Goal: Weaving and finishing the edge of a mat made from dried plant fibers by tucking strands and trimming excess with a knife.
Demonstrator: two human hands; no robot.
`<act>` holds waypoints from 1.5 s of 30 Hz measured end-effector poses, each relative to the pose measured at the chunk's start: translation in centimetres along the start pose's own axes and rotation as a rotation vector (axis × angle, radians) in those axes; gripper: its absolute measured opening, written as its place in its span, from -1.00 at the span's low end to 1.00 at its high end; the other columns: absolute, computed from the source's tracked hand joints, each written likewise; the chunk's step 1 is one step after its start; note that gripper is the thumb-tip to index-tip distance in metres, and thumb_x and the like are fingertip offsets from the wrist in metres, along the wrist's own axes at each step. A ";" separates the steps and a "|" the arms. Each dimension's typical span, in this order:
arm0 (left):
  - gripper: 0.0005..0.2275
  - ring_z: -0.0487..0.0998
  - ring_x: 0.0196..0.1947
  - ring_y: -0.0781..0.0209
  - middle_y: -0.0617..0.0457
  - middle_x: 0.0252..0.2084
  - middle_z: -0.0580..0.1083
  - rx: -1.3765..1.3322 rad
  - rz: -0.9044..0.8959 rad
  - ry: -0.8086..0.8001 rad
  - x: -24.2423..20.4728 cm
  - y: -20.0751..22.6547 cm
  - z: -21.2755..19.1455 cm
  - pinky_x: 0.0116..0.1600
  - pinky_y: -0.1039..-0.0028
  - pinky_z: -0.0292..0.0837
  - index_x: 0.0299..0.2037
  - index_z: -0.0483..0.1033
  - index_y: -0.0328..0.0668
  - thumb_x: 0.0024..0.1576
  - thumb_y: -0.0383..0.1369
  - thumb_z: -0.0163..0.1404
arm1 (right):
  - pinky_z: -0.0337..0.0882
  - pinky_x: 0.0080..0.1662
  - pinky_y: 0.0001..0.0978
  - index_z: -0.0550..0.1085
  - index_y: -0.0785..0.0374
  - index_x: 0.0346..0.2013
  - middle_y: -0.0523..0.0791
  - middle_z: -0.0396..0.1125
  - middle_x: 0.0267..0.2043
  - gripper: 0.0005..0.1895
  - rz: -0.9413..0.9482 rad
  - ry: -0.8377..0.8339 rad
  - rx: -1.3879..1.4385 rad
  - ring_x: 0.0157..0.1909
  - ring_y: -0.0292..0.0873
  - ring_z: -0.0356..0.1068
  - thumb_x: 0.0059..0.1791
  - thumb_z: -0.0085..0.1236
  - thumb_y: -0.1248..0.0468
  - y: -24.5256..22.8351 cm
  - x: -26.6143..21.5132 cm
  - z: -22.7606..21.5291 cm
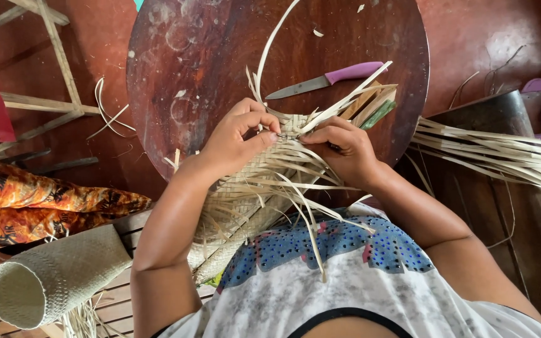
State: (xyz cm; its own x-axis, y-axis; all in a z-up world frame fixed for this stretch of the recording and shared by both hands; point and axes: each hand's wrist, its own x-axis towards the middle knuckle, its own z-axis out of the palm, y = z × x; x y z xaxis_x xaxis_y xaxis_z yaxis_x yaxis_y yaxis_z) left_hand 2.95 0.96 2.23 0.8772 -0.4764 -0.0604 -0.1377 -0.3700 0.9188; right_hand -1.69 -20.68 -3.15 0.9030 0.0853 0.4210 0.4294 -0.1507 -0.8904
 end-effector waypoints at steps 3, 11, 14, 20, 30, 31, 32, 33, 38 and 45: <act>-0.92 0.35 -0.30 0.31 0.08 -0.27 0.36 -0.007 0.002 0.021 -0.1 -0.6 0.4 -0.15 0.52 0.31 -0.30 0.57 -0.06 0.03 -0.35 0.12 | 0.34 -0.34 -0.42 0.56 0.24 -0.35 -0.06 0.33 -0.42 -0.89 0.004 0.017 0.008 -0.45 -0.15 0.35 -0.14 0.28 0.45 0.0 -0.2 0.1; -0.88 0.42 -0.34 0.28 0.08 -0.36 0.42 -0.030 -0.021 0.077 -0.5 -1.0 1.2 -0.14 0.53 0.32 -0.31 0.60 -0.05 -0.01 -0.30 0.20 | 0.36 -0.32 -0.39 0.57 0.18 -0.28 -0.09 0.32 -0.39 -0.86 -0.002 0.021 -0.058 -0.45 -0.12 0.35 -0.11 0.25 0.42 0.0 -0.6 0.1; -0.87 0.48 -0.27 0.14 0.07 -0.35 0.44 0.150 0.101 0.110 -0.6 -0.4 1.0 -0.06 0.42 0.36 -0.30 0.58 -0.04 0.01 -0.27 0.18 | 0.34 -0.35 -0.43 0.59 0.12 -0.25 -0.11 0.30 -0.41 -0.83 -0.005 0.027 -0.085 -0.50 -0.17 0.30 -0.10 0.23 0.42 0.4 -0.7 -0.1; -0.92 0.48 -0.31 0.10 0.05 -0.42 0.45 0.372 0.107 0.047 -1.1 1.0 -0.8 -0.11 0.35 0.35 -0.39 0.52 -0.09 0.01 -0.32 0.11 | 0.37 -0.34 -0.37 0.60 0.08 -0.23 -0.11 0.30 -0.40 -0.81 -0.038 0.013 -0.171 -0.51 -0.12 0.32 -0.09 0.24 0.39 0.9 -1.2 -0.8; -0.45 0.54 -0.12 -0.06 -0.21 -0.22 0.53 0.145 -0.549 -0.240 0.8 1.6 -2.2 -0.03 0.24 0.39 -0.18 0.55 -0.26 0.17 0.12 -0.25 | 0.33 -0.26 -0.28 0.58 0.13 -0.20 -0.09 0.25 -0.46 -0.83 -0.320 0.032 -0.314 -0.45 -0.03 0.27 -0.07 0.18 0.36 2.4 -1.5 -1.8; -0.45 0.54 -0.12 -0.06 -0.21 -0.22 0.53 0.147 -0.549 -0.239 1.0 2.0 -2.0 -0.03 0.24 0.39 -0.18 0.55 -0.26 0.17 0.12 -0.25 | 0.33 -0.26 -0.28 0.58 0.13 -0.20 -0.09 0.25 -0.46 -0.83 -0.322 0.033 -0.312 -0.45 -0.03 0.27 -0.07 0.18 0.36 2.4 -1.5 -1.9; -0.49 0.49 -0.05 -0.12 -0.27 -0.18 0.49 0.130 -0.464 -0.246 1.2 2.4 -1.8 0.05 0.18 0.32 -0.28 0.54 -0.32 0.14 0.08 -0.18 | 0.34 -0.25 -0.27 0.58 0.13 -0.19 -0.08 0.25 -0.46 -0.82 -0.329 0.026 -0.287 -0.44 -0.03 0.26 -0.07 0.17 0.37 2.5 -1.5 -1.9; -0.51 0.43 0.03 -0.19 -0.33 -0.14 0.44 0.111 -0.379 -0.254 1.4 2.7 -1.6 0.12 0.11 0.25 -0.38 0.52 -0.39 0.11 0.03 -0.11 | 0.35 -0.25 -0.25 0.58 0.14 -0.18 -0.07 0.25 -0.45 -0.82 -0.335 0.020 -0.262 -0.44 -0.02 0.26 -0.07 0.16 0.38 2.5 -1.6 -2.0; -0.61 0.12 -0.78 0.45 0.19 -0.78 0.18 -0.037 -0.450 -0.384 2.3 1.4 0.0 -0.62 0.67 -0.09 -0.56 0.41 -0.23 0.13 -0.05 -0.07 | 0.33 -0.28 -0.19 0.59 0.13 -0.22 -0.08 0.23 -0.47 -0.79 -0.407 0.033 -0.279 -0.45 0.00 0.23 -0.08 0.11 0.42 2.5 -1.2 -2.2; -0.63 0.06 -0.85 0.57 0.25 -0.87 0.12 -0.243 -0.403 -0.173 2.1 -1.1 1.5 -0.69 0.73 -0.19 -0.74 0.28 -0.09 0.09 -0.22 0.04 | 0.30 -0.25 -0.16 0.59 0.15 -0.21 -0.06 0.25 -0.44 -0.79 -0.468 0.000 -0.340 -0.41 0.00 0.21 -0.10 0.12 0.41 1.9 -1.0 -3.0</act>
State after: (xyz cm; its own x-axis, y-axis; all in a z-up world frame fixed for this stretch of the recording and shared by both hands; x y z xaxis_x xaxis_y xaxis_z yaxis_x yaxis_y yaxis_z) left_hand 4.26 -0.81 0.49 0.7463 -0.4670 -0.4743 0.3255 -0.3654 0.8721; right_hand -1.74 -24.01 -4.71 0.6163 0.2187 0.7566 0.7627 -0.4049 -0.5043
